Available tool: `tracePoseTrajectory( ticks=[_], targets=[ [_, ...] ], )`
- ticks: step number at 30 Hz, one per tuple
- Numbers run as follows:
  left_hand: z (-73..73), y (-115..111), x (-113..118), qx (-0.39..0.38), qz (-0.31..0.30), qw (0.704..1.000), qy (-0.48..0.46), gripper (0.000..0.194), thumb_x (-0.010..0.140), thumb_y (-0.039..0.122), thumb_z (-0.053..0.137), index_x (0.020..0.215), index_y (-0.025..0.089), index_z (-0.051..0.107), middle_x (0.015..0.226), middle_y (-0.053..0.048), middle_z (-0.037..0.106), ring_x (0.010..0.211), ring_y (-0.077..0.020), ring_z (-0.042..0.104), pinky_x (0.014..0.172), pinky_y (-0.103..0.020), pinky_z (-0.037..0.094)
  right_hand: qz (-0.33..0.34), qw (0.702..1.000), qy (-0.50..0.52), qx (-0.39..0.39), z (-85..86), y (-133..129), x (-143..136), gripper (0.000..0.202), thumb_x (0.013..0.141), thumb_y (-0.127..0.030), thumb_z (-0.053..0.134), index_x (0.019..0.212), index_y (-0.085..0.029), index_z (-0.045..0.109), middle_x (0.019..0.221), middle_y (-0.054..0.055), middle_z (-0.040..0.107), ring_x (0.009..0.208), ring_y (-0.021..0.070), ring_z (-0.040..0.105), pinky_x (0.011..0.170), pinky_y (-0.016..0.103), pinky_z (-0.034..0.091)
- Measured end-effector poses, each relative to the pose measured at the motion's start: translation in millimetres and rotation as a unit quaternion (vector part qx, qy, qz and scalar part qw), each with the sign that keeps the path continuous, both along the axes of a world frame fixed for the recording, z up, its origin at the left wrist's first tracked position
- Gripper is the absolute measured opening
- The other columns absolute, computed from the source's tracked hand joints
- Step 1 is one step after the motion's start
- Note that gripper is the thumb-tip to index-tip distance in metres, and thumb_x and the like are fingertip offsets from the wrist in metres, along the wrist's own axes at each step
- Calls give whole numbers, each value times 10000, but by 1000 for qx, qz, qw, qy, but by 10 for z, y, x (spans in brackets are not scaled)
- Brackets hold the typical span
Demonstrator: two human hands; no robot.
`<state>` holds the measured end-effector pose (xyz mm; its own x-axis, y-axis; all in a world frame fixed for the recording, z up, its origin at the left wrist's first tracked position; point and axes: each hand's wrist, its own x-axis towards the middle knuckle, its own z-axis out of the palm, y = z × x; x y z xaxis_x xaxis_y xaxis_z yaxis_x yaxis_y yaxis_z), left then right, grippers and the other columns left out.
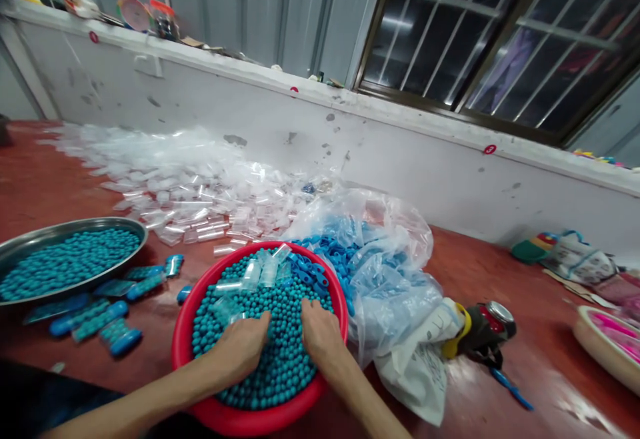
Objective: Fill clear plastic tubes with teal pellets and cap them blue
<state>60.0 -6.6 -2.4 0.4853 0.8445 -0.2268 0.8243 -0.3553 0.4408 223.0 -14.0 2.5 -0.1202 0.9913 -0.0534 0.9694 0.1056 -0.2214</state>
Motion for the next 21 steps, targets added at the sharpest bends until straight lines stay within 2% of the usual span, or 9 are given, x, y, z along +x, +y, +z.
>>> tracePoseTrajectory(
  ticks=[2, 6, 8, 10, 14, 17, 21],
  targets=[
    [12, 30, 47, -10, -5, 1000, 10, 357, 703, 71, 398, 1049, 66, 487, 947, -204, 617, 929, -331, 557, 801, -474, 388, -41, 998, -47, -25, -39, 99, 39, 322, 814, -64, 310, 1070, -104, 500, 966, 180, 575, 875, 259, 583, 738, 385, 436],
    [-41, 173, 231, -59, 21, 998, -31, 336, 644, 61, 470, 976, 82, 522, 989, -203, 596, 987, -350, 522, 847, -488, 353, -35, 999, -11, -36, -164, 251, 15, 259, 800, -103, 364, 1025, -99, 491, 991, 191, 546, 805, 247, 598, 673, 354, 438],
    [-89, 253, 319, -98, 54, 991, -69, 268, 614, 59, 497, 871, 119, 543, 913, -157, 613, 972, -331, 532, 845, -460, 365, -20, 999, 24, -41, -199, 272, -7, 207, 807, -134, 373, 969, -110, 498, 951, 154, 566, 784, 215, 596, 677, 322, 436],
    [-132, 312, 364, -153, 91, 976, -123, 161, 632, 96, 484, 773, 158, 531, 774, -91, 610, 879, -289, 570, 779, -421, 412, 0, 997, 66, -41, -203, 256, -16, 188, 819, -137, 350, 931, -130, 500, 899, 99, 591, 789, 175, 585, 697, 280, 433],
    [-170, 345, 316, -291, 142, 910, -257, 83, 663, 159, 424, 694, 175, 498, 560, 13, 520, 590, -181, 552, 559, -323, 450, 59, 987, 140, -45, -142, 187, 20, 205, 824, -143, 356, 909, -183, 538, 864, -2, 621, 804, 117, 576, 705, 206, 437],
    [-145, 327, 228, -357, 163, 848, -356, 84, 612, 120, 452, 673, 170, 482, 548, 51, 489, 560, -109, 507, 596, -256, 437, 79, 986, 145, -27, -49, 210, 87, 218, 833, -207, 396, 951, -213, 580, 877, -15, 628, 797, 134, 582, 716, 236, 446],
    [-61, 295, 103, -418, 188, 775, -435, 190, 613, 189, 524, 798, 182, 480, 585, 66, 478, 541, -98, 476, 584, -270, 421, 26, 996, 26, 76, 44, 409, 116, 273, 856, -228, 391, 1081, -207, 545, 1033, 63, 579, 934, 188, 538, 786, 295, 416]
  ],
)
